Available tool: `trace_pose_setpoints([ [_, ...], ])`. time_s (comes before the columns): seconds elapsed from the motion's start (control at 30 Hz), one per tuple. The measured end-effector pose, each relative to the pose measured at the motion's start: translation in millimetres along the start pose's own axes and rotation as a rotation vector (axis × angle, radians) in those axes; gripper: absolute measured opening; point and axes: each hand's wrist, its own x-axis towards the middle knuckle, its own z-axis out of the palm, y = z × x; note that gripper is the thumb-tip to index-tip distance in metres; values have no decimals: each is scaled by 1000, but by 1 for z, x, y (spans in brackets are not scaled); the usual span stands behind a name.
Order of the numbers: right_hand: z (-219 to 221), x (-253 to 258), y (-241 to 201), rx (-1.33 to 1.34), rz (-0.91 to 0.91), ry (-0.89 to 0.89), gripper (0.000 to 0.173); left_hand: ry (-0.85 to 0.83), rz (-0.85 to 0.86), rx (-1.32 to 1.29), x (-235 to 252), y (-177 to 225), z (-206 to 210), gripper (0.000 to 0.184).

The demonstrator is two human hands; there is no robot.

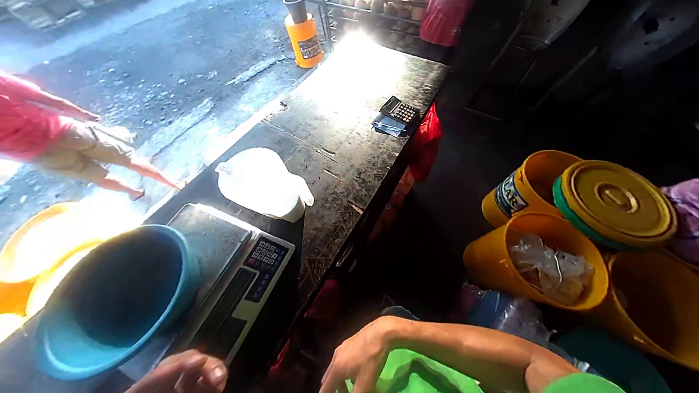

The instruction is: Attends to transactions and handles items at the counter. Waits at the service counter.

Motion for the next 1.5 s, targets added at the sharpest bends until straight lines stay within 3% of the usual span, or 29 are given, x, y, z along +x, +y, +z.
trace_pose_setpoints([
  [0.07,-21,-37,2,-79,33,-6,42,-53,-38,54,11,-11,45,31],
  [0.17,-54,-73,1,-283,97,-1,42,-150,-109,224,19,-26,79,30],
  [0.3,-89,-113,19,-489,354,117,46,-583,-438,543,31,-51,107,33],
  [0.4,-101,-131,28,-398,353,319,38,-810,-643,713,33,-74,132,37],
  [0.53,-110,-132,35,-276,210,455,27,-811,-676,742,35,-102,153,37],
  [0.67,-127,-126,41,-251,89,653,24,-785,-582,741,59,-118,156,40],
  [0.87,-183,-79,21,-166,163,1006,56,-516,-518,628,92,-108,114,46],
  [1.0,-232,-30,20,-222,200,1066,70,-385,-548,582,101,-118,76,45],
  [1.1,-246,-1,11,-283,189,992,54,-232,-605,593,94,-130,63,42],
  [1.23,-265,14,9,-310,133,944,28,121,-544,567,96,-166,64,45],
  [1.4,-295,-1,22,-376,149,731,29,475,-623,592,103,-226,110,60],
  [1.5,-314,-6,18,-457,105,622,30,714,-684,654,105,-259,133,57],
])
